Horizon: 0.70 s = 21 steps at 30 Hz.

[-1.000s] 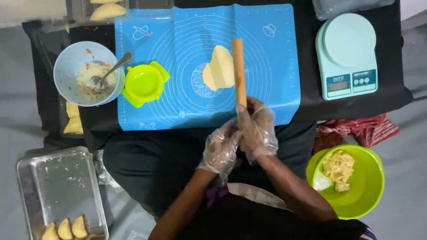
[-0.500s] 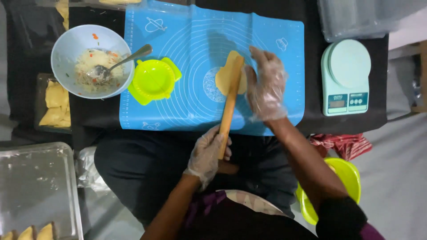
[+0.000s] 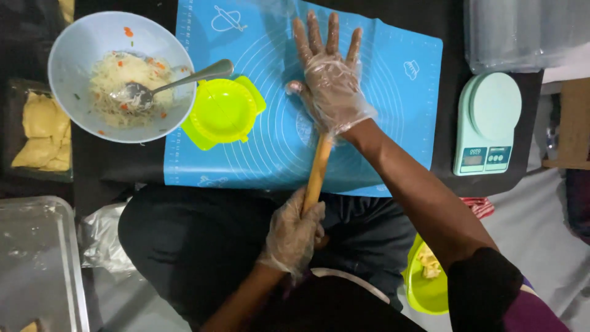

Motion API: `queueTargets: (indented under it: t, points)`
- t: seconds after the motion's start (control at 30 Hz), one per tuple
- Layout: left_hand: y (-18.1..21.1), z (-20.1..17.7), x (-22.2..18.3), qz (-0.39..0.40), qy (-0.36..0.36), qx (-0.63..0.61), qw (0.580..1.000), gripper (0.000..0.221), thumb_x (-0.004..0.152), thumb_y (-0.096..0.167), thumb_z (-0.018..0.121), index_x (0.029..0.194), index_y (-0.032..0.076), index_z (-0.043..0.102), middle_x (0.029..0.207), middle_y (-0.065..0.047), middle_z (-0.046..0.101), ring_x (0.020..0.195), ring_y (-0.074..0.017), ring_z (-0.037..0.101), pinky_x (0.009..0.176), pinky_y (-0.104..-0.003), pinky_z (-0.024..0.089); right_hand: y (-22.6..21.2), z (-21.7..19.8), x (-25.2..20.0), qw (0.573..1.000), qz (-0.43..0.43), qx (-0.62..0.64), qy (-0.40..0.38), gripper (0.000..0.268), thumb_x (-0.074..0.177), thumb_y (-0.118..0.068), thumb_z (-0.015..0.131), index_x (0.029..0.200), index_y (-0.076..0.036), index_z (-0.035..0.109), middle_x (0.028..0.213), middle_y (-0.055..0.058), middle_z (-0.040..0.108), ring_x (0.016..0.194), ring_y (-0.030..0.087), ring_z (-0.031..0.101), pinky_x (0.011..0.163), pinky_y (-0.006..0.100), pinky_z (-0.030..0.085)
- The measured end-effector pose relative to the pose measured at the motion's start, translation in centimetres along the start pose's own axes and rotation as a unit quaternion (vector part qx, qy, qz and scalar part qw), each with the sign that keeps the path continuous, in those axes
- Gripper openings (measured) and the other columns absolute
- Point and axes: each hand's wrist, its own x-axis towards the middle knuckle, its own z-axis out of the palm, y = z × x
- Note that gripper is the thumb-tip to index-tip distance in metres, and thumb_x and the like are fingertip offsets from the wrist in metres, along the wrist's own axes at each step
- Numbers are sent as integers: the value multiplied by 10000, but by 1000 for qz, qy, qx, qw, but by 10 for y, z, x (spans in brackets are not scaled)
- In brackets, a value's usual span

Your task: Rolling out dough with a rolling pin and using a plastic mold to prepare wrappers for food items.

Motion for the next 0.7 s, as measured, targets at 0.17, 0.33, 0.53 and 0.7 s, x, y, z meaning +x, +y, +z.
queueTargets:
  t: [0.17, 0.33, 0.53, 0.7]
  points:
    - [5, -7, 0, -29, 18, 12, 999, 479, 924, 183, 621, 1393, 87, 616, 723, -28, 614, 488, -115, 537, 459, -270, 474, -18, -11, 14, 998, 50, -25, -26, 922, 1076, -697, 436, 1687, -99, 91, 1742, 183, 24, 1489, 380, -180, 1126, 695, -203]
    - [15, -8, 0, -68, 45, 21, 996, 434, 925, 166, 643, 1352, 90, 650, 710, -30, 651, 486, -109, 543, 453, -263, 478, -21, -2, 22, 996, 84, -37, -15, 818, 1169, -599, 531, 1696, -142, 105, 1744, 153, 30, 1499, 362, -156, 1146, 675, -185]
    - [9, -4, 2, -63, 68, 16, 996, 363, 921, 180, 666, 1268, 76, 684, 674, -35, 676, 454, -115, 531, 438, -269, 476, -30, -8, 21, 990, 128, -54, 13, 820, 1158, -630, 563, 1688, -187, 121, 1747, 137, 69, 1514, 339, -107, 1184, 646, -142]
    - [21, 3, -6, -59, 95, -5, 994, 325, 911, 197, 684, 1204, 58, 708, 614, -19, 583, 438, -121, 487, 419, -277, 440, -30, -9, 21, 990, 138, -36, 14, 824, 1122, -679, 334, 1698, -144, 87, 1743, 142, 5, 1468, 331, -186, 1150, 630, -205]
